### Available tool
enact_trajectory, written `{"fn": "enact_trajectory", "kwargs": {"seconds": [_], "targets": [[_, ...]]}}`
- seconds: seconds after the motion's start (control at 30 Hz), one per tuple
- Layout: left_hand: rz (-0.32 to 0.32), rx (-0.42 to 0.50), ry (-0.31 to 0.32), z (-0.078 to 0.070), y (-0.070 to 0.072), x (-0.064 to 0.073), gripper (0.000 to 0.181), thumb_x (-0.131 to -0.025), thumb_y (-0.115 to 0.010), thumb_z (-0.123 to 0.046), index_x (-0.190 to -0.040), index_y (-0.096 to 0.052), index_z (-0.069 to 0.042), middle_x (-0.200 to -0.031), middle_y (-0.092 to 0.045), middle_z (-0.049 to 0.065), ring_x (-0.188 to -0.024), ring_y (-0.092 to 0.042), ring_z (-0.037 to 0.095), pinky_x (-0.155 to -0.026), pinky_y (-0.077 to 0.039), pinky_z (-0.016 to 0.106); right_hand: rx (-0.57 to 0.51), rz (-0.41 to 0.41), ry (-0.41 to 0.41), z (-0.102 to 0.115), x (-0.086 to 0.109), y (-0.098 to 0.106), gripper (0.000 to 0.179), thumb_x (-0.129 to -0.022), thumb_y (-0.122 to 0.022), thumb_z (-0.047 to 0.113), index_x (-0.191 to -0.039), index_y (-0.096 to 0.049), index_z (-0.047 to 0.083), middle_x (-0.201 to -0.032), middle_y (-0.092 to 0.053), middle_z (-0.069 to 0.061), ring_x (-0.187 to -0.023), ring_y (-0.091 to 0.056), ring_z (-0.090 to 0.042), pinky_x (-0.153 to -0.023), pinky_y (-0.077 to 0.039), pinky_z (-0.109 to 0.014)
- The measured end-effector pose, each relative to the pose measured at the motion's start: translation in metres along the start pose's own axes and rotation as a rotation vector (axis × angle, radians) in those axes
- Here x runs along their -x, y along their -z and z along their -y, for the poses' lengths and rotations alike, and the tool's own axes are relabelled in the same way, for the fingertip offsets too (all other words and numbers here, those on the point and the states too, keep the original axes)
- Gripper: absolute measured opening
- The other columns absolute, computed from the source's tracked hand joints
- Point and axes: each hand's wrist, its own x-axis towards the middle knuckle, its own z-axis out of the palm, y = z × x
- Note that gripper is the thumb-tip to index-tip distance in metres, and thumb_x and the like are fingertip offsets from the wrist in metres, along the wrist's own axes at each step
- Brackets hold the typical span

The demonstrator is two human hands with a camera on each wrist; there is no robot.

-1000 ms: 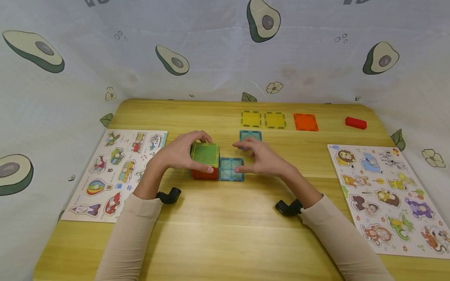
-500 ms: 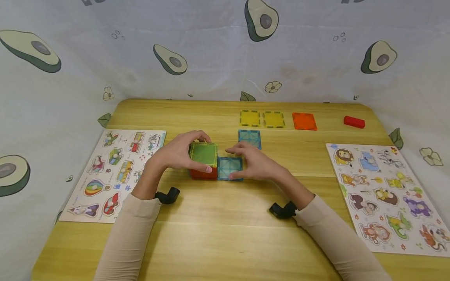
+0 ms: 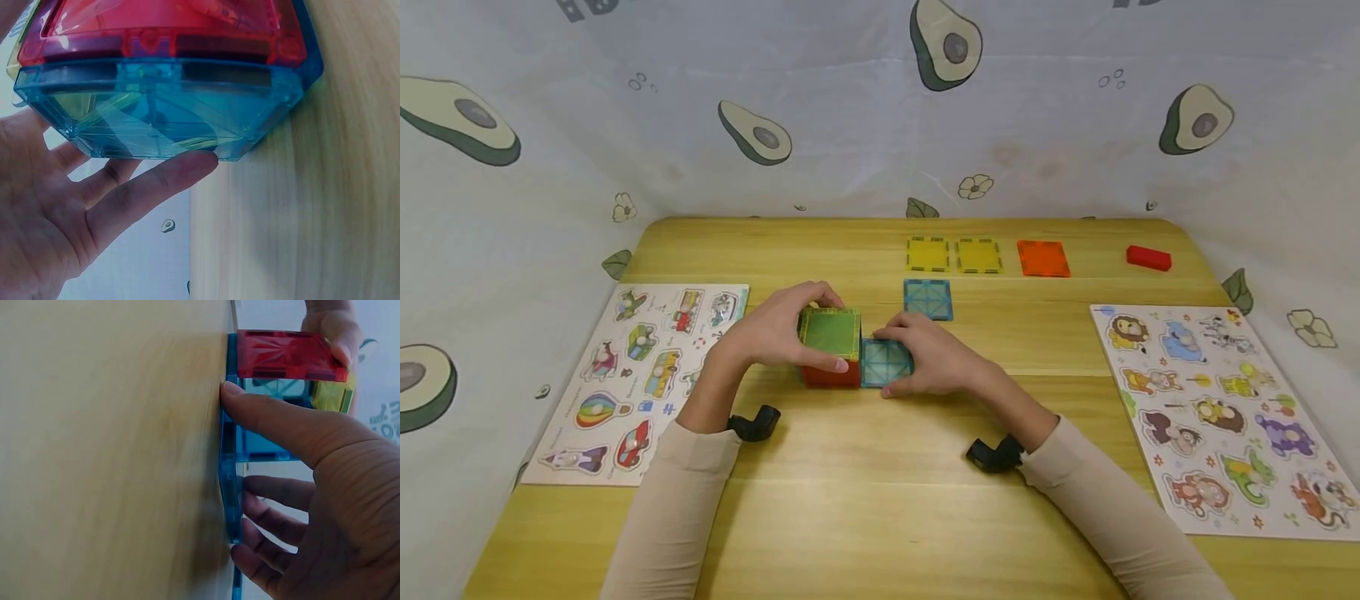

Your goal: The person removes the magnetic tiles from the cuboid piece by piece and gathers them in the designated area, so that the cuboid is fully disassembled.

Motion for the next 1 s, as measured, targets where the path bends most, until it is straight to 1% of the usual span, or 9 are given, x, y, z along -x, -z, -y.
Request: {"fn": "enact_trajectory", "kwargs": {"seconds": [0.2,0.4,0.5,0.6,0.7,0.8,0.9,1.0], "targets": [[0.002,0.014,0.000,0.001,-0.003,0.001,0.073,-0.069,-0.091,-0.054,-0.128,-0.059,-0.026,-0.129,-0.061,-0.002,-0.109,-0.059,0.020,-0.088,-0.052,0.040,0.034,-0.009,-0.010,0.004,0.001,-0.002,0.081,-0.077,-0.088,0.046,-0.145,-0.059,0.010,-0.135,-0.056,-0.008,-0.127,-0.051,-0.027,-0.106,-0.048,-0.047],[0.003,0.029,-0.002,0.002,-0.004,0.000,0.071,-0.069,-0.092,-0.054,-0.126,-0.060,-0.028,-0.127,-0.062,-0.004,-0.107,-0.059,0.020,-0.088,-0.053,0.038,0.013,-0.028,-0.060,0.005,0.003,-0.004,0.076,-0.072,-0.090,0.046,-0.136,-0.066,0.012,-0.129,-0.058,-0.004,-0.118,-0.055,-0.023,-0.102,-0.051,-0.044],[0.001,0.026,0.000,0.002,-0.004,0.000,0.071,-0.069,-0.091,-0.055,-0.126,-0.060,-0.029,-0.127,-0.062,-0.004,-0.108,-0.059,0.020,-0.088,-0.053,0.039,-0.003,-0.045,-0.064,0.004,0.005,-0.002,0.076,-0.070,-0.090,0.045,-0.134,-0.067,0.012,-0.129,-0.059,-0.004,-0.116,-0.057,-0.023,-0.101,-0.052,-0.044],[0.004,0.016,-0.002,0.002,-0.004,0.000,0.072,-0.069,-0.091,-0.055,-0.128,-0.059,-0.028,-0.129,-0.061,-0.004,-0.110,-0.058,0.019,-0.090,-0.052,0.040,-0.024,-0.059,-0.062,0.003,0.007,0.004,0.075,-0.070,-0.090,0.044,-0.134,-0.067,0.012,-0.131,-0.060,-0.005,-0.118,-0.057,-0.025,-0.102,-0.052,-0.045],[0.010,0.020,0.003,0.001,-0.003,0.000,0.073,-0.069,-0.091,-0.055,-0.128,-0.059,-0.027,-0.128,-0.061,-0.003,-0.109,-0.059,0.020,-0.089,-0.052,0.039,-0.049,-0.072,-0.056,0.002,0.010,0.013,0.075,-0.071,-0.090,0.042,-0.135,-0.066,0.012,-0.136,-0.059,-0.008,-0.121,-0.056,-0.027,-0.103,-0.051,-0.047],[0.010,0.029,0.010,0.001,-0.003,-0.001,0.073,-0.069,-0.091,-0.054,-0.128,-0.059,-0.027,-0.128,-0.061,-0.003,-0.107,-0.059,0.020,-0.087,-0.054,0.038,-0.068,-0.094,-0.048,-0.001,0.013,0.022,0.075,-0.071,-0.090,0.041,-0.136,-0.065,0.011,-0.137,-0.058,-0.011,-0.119,-0.055,-0.029,-0.100,-0.052,-0.048],[0.007,0.033,0.012,0.000,-0.002,-0.001,0.074,-0.068,-0.092,-0.054,-0.128,-0.059,-0.027,-0.128,-0.061,-0.002,-0.106,-0.059,0.021,-0.085,-0.054,0.038,-0.082,-0.110,-0.053,-0.006,0.016,0.032,0.075,-0.072,-0.090,0.039,-0.138,-0.064,0.013,-0.138,-0.055,-0.011,-0.117,-0.054,-0.030,-0.097,-0.052,-0.049],[0.005,0.033,0.012,0.000,-0.002,-0.001,0.074,-0.068,-0.092,-0.053,-0.128,-0.059,-0.026,-0.128,-0.061,-0.002,-0.107,-0.059,0.021,-0.086,-0.053,0.038,-0.103,-0.120,-0.070,-0.014,0.019,0.041,0.075,-0.074,-0.090,0.037,-0.139,-0.063,0.014,-0.143,-0.051,-0.012,-0.121,-0.053,-0.032,-0.098,-0.052,-0.052]]}}
